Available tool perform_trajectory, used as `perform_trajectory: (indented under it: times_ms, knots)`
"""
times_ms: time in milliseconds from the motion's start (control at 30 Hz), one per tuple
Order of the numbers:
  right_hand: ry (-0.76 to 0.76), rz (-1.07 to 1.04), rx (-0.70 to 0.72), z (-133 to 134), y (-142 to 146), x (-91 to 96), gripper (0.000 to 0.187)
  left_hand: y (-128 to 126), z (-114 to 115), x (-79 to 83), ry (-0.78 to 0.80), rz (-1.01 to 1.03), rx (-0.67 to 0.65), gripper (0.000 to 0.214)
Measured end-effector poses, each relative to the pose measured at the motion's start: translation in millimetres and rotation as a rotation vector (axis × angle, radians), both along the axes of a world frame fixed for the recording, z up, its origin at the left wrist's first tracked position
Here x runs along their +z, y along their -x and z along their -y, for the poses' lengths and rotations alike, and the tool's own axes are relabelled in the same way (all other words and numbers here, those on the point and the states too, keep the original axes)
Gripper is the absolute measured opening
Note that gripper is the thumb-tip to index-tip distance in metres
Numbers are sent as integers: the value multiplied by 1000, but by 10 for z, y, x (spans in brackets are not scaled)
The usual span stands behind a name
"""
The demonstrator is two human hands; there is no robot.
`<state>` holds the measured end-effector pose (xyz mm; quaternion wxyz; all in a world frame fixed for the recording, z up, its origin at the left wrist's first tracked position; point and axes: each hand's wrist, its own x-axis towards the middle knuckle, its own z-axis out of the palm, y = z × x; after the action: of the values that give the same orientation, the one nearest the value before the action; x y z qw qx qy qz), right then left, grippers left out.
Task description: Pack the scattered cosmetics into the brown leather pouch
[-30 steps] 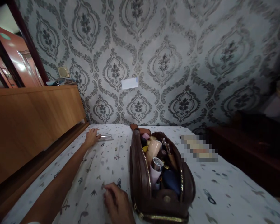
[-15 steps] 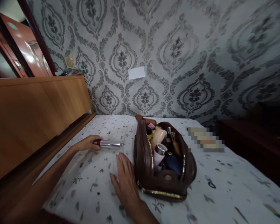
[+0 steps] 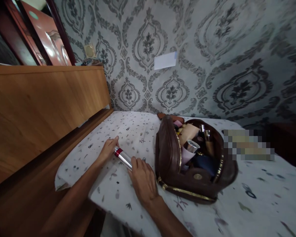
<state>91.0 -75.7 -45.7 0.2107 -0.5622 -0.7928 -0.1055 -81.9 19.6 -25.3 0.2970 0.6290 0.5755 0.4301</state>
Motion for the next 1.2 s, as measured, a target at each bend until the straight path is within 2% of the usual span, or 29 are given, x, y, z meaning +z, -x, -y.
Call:
perform_trajectory:
  times_ms: [100, 167, 267, 367, 433, 500, 567, 667, 733, 833, 967, 1033, 1100, 1200]
  knots:
    - [-132, 49, 5, -4, 6, -61, 29, 48, 7, -6, 82, -15, -7, 61]
    - [-160, 38, 14, -11, -20, -95, 31, 89, 47, 18, 187, 7, -51, 65]
    - [-145, -39, 42, -34, -93, -139, 28, 186, 139, 88, 334, 158, -262, 65]
    - [-100, -133, 82, -60, -161, -175, 27, 302, 227, 169, 284, 262, -515, 57]
    - [-63, -179, 103, -70, -184, -190, 25, 349, 259, 203, 232, 256, -595, 55]
    - [-36, -214, 127, -68, -189, -193, 24, 351, 263, 209, 191, 232, -589, 48]
    - [-27, -238, 157, -55, -184, -186, 24, 320, 246, 184, 140, 194, -512, 43]
    - [-24, -247, 201, -31, -176, -166, 25, 265, 207, 108, 72, 123, -357, 54]
    - [-21, -253, 210, -25, -176, -159, 25, 251, 192, 66, 55, 92, -304, 59]
    - [3, -298, 219, -35, -188, -164, 24, 268, 211, 79, 57, 127, -369, 60]
    - [44, -368, 212, -57, -213, -181, 25, 312, 305, 229, 94, 164, -577, 51]
    - [73, -389, 202, -58, -219, -177, 25, 318, 339, 287, 106, 165, -622, 50]
    - [105, -403, 202, -50, -216, -162, 26, 306, 341, 292, 100, 194, -590, 43]
    - [101, -418, 216, -34, -193, -138, 26, 263, 285, 205, 37, 203, -442, 40]
